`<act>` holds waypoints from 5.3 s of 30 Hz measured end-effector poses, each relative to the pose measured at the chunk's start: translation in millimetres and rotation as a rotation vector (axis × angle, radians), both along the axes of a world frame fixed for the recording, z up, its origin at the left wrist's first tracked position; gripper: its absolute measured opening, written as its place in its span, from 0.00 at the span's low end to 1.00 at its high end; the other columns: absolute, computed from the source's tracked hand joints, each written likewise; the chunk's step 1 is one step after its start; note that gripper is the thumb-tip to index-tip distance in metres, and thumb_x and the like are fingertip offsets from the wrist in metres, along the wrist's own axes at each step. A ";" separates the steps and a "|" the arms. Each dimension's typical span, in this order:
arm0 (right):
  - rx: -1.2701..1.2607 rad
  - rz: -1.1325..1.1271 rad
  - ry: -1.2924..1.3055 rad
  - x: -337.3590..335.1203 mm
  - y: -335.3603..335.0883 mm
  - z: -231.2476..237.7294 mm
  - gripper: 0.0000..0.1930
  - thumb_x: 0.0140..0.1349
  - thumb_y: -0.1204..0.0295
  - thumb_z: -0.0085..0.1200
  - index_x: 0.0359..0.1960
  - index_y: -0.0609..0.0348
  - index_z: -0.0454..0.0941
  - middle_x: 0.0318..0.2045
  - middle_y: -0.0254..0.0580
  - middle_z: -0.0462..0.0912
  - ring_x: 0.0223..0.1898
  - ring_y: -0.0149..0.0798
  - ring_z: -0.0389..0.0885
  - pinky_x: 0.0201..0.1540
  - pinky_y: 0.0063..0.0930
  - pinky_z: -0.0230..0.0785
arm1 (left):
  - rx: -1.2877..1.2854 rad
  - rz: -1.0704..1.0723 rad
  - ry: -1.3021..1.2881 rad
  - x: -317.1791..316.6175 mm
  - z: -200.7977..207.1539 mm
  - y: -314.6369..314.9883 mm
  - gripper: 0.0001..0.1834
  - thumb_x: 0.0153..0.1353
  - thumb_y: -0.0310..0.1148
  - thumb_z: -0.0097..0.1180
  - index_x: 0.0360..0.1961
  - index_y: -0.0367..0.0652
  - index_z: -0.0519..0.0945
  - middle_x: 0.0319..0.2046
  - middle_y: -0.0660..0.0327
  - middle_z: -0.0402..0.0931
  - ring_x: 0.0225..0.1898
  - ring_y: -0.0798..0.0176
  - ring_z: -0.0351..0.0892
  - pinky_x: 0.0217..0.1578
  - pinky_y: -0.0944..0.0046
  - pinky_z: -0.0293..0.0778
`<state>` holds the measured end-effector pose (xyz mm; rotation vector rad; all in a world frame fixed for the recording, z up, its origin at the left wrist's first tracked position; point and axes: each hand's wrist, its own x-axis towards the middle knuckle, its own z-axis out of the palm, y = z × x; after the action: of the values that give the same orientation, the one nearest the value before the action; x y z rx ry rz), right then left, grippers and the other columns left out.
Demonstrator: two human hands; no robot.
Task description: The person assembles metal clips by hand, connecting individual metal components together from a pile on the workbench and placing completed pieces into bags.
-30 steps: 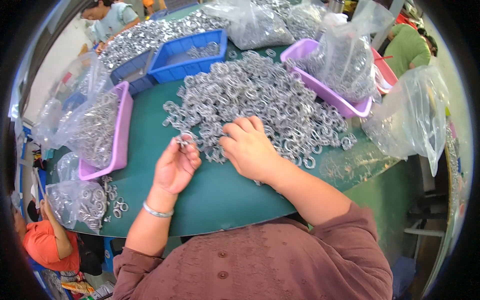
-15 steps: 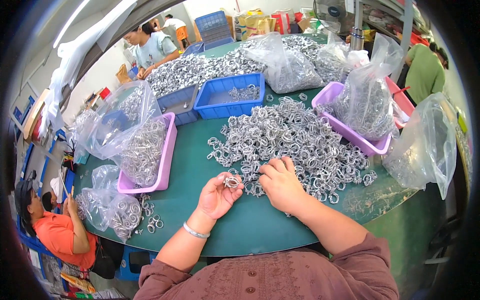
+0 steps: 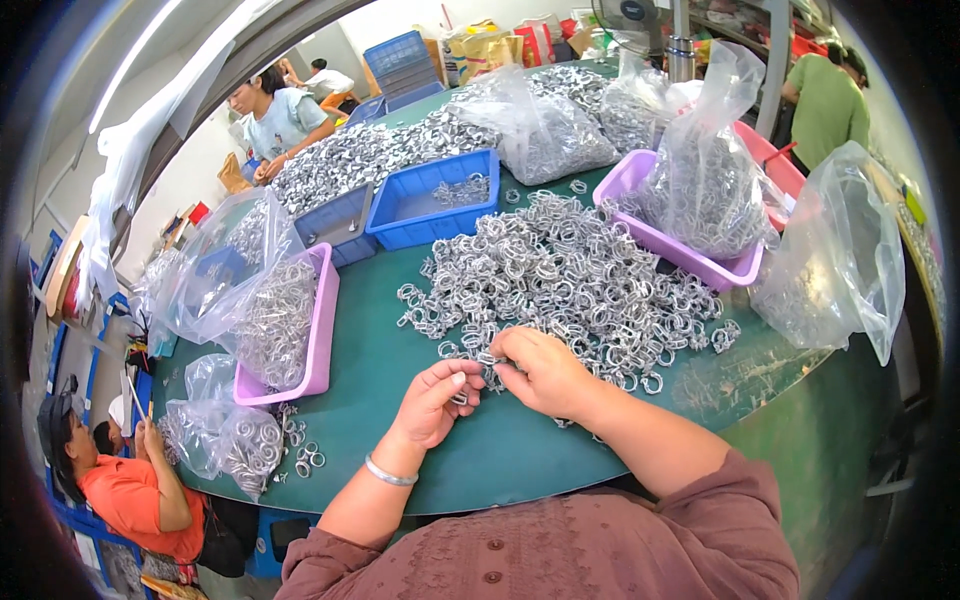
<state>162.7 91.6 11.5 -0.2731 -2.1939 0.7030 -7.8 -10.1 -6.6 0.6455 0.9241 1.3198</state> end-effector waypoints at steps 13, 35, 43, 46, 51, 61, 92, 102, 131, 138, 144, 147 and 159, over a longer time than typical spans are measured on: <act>-0.158 0.173 0.026 3.0 -7.5 -1.9 0.07 0.49 0.77 0.52 0.31 0.59 0.71 0.32 0.41 0.75 0.33 0.42 0.75 0.34 0.30 0.69 | -0.002 -0.018 0.214 11.5 -3.9 -0.4 0.06 0.58 0.32 0.52 0.34 0.43 0.75 0.26 0.67 0.75 0.24 0.75 0.71 0.23 0.76 0.64; -0.519 0.228 0.020 8.8 -4.2 -1.3 0.12 0.52 0.79 0.52 0.40 0.61 0.71 0.29 0.40 0.78 0.31 0.31 0.78 0.33 0.24 0.70 | 0.029 0.042 0.441 21.0 9.6 9.4 0.06 0.57 0.33 0.52 0.26 0.43 0.74 0.23 0.69 0.73 0.23 0.76 0.70 0.23 0.77 0.63; -0.569 0.241 0.028 7.0 -3.0 -2.9 0.12 0.53 0.78 0.52 0.39 0.61 0.69 0.27 0.37 0.77 0.29 0.28 0.76 0.32 0.21 0.69 | 0.092 0.055 0.438 19.8 4.8 5.0 0.06 0.57 0.32 0.52 0.31 0.41 0.73 0.24 0.68 0.72 0.25 0.76 0.70 0.24 0.78 0.63; -0.578 0.242 0.049 6.4 -3.8 -5.4 0.11 0.53 0.79 0.52 0.39 0.61 0.69 0.27 0.36 0.77 0.29 0.27 0.75 0.31 0.20 0.68 | 0.108 0.056 0.452 19.9 4.9 3.1 0.05 0.56 0.31 0.53 0.31 0.41 0.73 0.24 0.68 0.72 0.24 0.77 0.69 0.24 0.78 0.63; -0.615 0.240 0.050 5.3 -3.1 -6.9 0.11 0.53 0.79 0.51 0.39 0.61 0.68 0.27 0.35 0.76 0.29 0.26 0.75 0.32 0.19 0.68 | 0.144 0.094 0.443 19.5 2.4 1.3 0.05 0.56 0.30 0.53 0.31 0.40 0.73 0.22 0.67 0.72 0.23 0.77 0.69 0.23 0.78 0.63; -0.643 0.268 0.035 7.0 1.0 -7.6 0.10 0.53 0.78 0.52 0.38 0.62 0.70 0.29 0.35 0.76 0.32 0.26 0.74 0.34 0.20 0.68 | 0.156 0.130 0.454 18.3 2.3 0.4 0.06 0.57 0.31 0.52 0.29 0.39 0.74 0.22 0.67 0.73 0.23 0.77 0.70 0.23 0.77 0.63; -0.467 0.228 0.041 5.9 -1.1 -9.0 0.13 0.51 0.75 0.54 0.40 0.62 0.72 0.23 0.35 0.75 0.23 0.26 0.73 0.26 0.19 0.67 | 0.181 0.125 0.481 16.4 0.1 -1.5 0.07 0.58 0.34 0.50 0.30 0.41 0.73 0.21 0.66 0.73 0.23 0.75 0.70 0.25 0.76 0.64; -0.471 0.227 0.021 7.5 -0.9 -7.8 0.13 0.51 0.76 0.53 0.40 0.61 0.71 0.24 0.35 0.76 0.23 0.25 0.73 0.27 0.19 0.67 | 0.183 0.130 0.432 17.3 -0.4 -1.3 0.08 0.58 0.34 0.51 0.29 0.40 0.74 0.22 0.67 0.73 0.23 0.76 0.70 0.24 0.78 0.63; -0.455 0.215 0.007 7.1 -0.2 -10.3 0.13 0.51 0.76 0.54 0.40 0.62 0.71 0.24 0.37 0.77 0.24 0.27 0.75 0.27 0.20 0.69 | 0.183 0.126 0.429 17.1 -1.1 -2.3 0.08 0.59 0.34 0.50 0.28 0.40 0.73 0.23 0.67 0.73 0.23 0.76 0.70 0.24 0.77 0.63; -0.449 0.210 0.005 7.3 -0.3 -9.3 0.13 0.51 0.76 0.53 0.39 0.61 0.71 0.24 0.38 0.77 0.24 0.28 0.76 0.28 0.21 0.69 | 0.184 0.132 0.472 17.7 -1.2 -2.0 0.11 0.60 0.39 0.48 0.28 0.42 0.74 0.22 0.67 0.73 0.23 0.75 0.71 0.24 0.77 0.64; -0.448 0.210 0.003 7.0 -0.2 -9.1 0.13 0.51 0.76 0.53 0.39 0.61 0.71 0.24 0.38 0.77 0.24 0.28 0.76 0.27 0.21 0.69 | 0.176 0.130 0.430 17.1 -1.0 -2.0 0.08 0.59 0.34 0.50 0.28 0.40 0.73 0.23 0.67 0.73 0.23 0.76 0.70 0.24 0.77 0.63; -0.446 0.209 0.002 6.6 0.1 -9.6 0.13 0.51 0.76 0.54 0.39 0.61 0.71 0.24 0.38 0.77 0.24 0.28 0.76 0.27 0.20 0.69 | 0.176 0.129 0.450 17.8 -0.4 -2.0 0.10 0.59 0.36 0.49 0.28 0.41 0.74 0.22 0.67 0.73 0.23 0.75 0.70 0.24 0.77 0.63; -0.422 0.221 0.026 6.6 0.3 -9.6 0.13 0.51 0.75 0.54 0.40 0.61 0.72 0.23 0.36 0.76 0.22 0.26 0.74 0.26 0.19 0.68 | 0.178 0.122 0.434 17.8 -0.1 -2.3 0.08 0.58 0.34 0.51 0.28 0.41 0.74 0.22 0.67 0.73 0.23 0.76 0.69 0.23 0.77 0.63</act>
<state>169.3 91.9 1.8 -0.2332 -2.0530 1.2885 10.0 -12.4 -6.7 1.0551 1.2182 1.4079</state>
